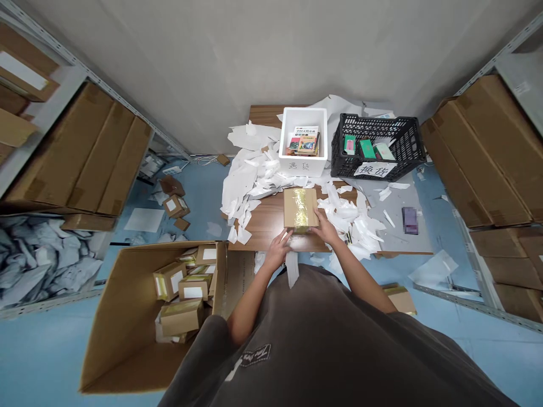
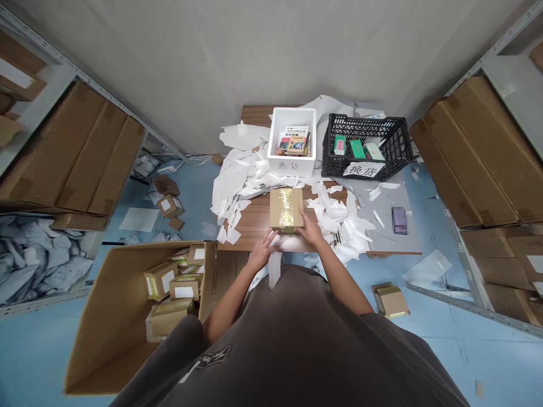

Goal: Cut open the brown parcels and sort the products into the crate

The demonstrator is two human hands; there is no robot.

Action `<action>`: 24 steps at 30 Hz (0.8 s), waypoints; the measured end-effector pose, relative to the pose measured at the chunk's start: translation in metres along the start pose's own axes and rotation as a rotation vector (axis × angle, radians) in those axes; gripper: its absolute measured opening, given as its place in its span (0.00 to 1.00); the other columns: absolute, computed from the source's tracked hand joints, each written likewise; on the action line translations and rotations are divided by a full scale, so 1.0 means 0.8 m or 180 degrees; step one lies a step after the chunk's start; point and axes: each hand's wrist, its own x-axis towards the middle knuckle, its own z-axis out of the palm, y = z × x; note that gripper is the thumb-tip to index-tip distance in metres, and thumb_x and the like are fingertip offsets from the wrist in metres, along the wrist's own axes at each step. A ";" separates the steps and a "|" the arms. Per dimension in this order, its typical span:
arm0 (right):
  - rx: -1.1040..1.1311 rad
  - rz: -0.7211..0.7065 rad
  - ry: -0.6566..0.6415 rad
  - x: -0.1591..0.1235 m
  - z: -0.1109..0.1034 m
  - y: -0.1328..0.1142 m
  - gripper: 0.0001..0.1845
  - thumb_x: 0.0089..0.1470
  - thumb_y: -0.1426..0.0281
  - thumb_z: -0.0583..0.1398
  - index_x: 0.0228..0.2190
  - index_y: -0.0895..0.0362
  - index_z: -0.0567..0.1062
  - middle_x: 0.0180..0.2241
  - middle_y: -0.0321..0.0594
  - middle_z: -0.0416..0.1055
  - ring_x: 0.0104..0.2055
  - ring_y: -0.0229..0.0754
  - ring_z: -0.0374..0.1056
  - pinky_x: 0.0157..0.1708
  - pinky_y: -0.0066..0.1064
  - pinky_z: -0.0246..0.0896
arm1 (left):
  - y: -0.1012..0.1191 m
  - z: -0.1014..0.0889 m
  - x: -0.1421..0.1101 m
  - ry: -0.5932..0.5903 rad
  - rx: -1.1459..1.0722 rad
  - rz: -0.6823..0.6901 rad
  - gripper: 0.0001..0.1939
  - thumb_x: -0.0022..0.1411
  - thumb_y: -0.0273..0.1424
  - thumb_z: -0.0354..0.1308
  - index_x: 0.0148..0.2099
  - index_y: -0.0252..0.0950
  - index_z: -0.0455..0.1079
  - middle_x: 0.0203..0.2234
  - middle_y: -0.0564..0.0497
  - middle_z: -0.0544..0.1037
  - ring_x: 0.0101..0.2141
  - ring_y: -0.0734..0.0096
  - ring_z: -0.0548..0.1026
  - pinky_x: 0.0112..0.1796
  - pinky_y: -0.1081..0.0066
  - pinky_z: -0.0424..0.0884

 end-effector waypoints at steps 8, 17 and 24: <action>0.0094 -0.0118 -0.0012 0.005 0.006 -0.001 0.53 0.61 0.66 0.68 0.78 0.50 0.50 0.73 0.48 0.63 0.72 0.61 0.64 0.68 0.52 0.65 | -0.044 0.000 -0.103 0.0593 0.0673 -0.1823 0.52 0.64 0.32 0.67 0.83 0.47 0.45 0.79 0.34 0.51 0.77 0.31 0.47 0.68 0.33 0.60; 0.0197 -0.0339 0.0043 0.007 0.004 -0.005 0.55 0.59 0.68 0.68 0.79 0.48 0.48 0.76 0.47 0.58 0.75 0.58 0.59 0.70 0.56 0.62 | -0.022 -0.019 0.102 0.0468 -0.0447 -0.0419 0.48 0.61 0.27 0.73 0.78 0.47 0.59 0.81 0.40 0.32 0.74 0.36 0.59 0.66 0.48 0.69; 0.0020 -0.0258 0.0053 0.003 -0.015 -0.025 0.43 0.65 0.63 0.65 0.76 0.46 0.59 0.64 0.45 0.75 0.62 0.58 0.74 0.61 0.49 0.70 | -0.021 -0.037 0.105 0.0719 -0.0846 -0.0353 0.39 0.65 0.26 0.68 0.75 0.43 0.65 0.80 0.43 0.47 0.73 0.46 0.62 0.66 0.56 0.71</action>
